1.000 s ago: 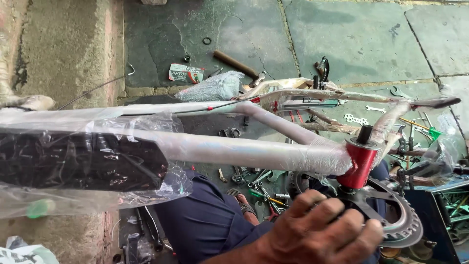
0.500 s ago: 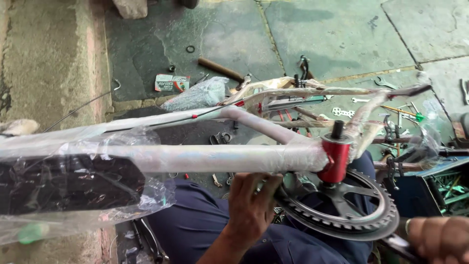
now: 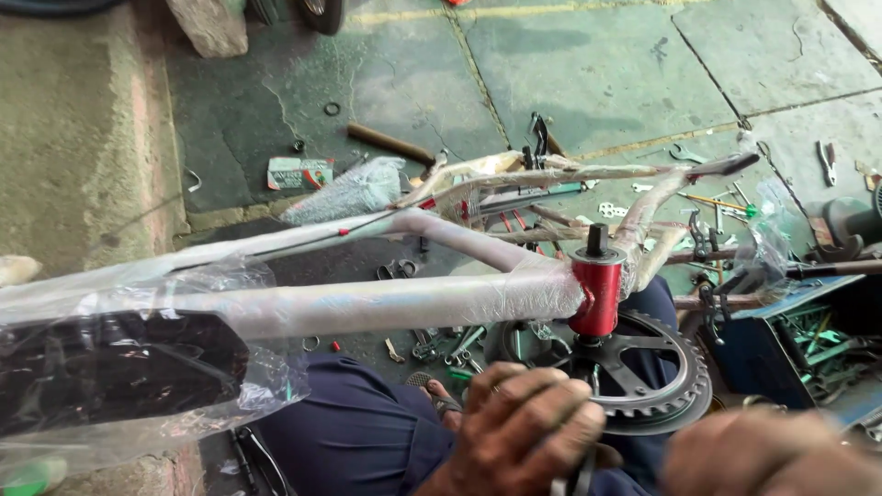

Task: Assembling the crankset and other components on a bicycle frame.

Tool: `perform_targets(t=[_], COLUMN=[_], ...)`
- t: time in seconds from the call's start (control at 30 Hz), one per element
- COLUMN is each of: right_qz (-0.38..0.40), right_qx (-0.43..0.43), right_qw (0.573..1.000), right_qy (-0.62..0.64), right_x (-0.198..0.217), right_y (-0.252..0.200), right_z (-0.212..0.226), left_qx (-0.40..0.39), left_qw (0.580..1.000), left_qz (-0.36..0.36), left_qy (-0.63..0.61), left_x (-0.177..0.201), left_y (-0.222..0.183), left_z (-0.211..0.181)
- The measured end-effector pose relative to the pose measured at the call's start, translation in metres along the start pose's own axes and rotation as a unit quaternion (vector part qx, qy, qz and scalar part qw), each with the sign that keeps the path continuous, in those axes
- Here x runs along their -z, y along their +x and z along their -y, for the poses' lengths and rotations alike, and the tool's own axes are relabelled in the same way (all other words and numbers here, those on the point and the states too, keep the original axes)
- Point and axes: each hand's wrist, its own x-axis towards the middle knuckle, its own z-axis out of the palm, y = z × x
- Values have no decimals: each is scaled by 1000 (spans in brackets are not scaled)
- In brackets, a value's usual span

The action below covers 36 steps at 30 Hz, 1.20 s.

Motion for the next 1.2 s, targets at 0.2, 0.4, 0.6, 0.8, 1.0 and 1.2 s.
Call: perform_targets(t=[0.2,0.4,0.6,0.8,1.0,1.2], right_qz=[-48,-49,58,88,119,129], right_qx=[-192,-315,-323,-336,-326,-341], right_qw=[963,876,880,870,856,848], right_qy=[-182,-362,-344,-350,-384,-385], right_x=[137,50,51,45,39,38], right_y=[-126,-12,0,8,12,20], right_z=[-39,-14,-14,-15,-15,-10], left_qx=[106,136,345,159,-65,10], left_qw=[984,976,863,980,991,998], left_qz=[-41,-68,-133,111,24,68], left_qy=[-134,-158,-345,50,116,7], left_x=[8,3,-6,-3,13,-7], left_y=[-16,-21,-39,-45,37,32], left_z=[18,23,13,4,-33,-12])
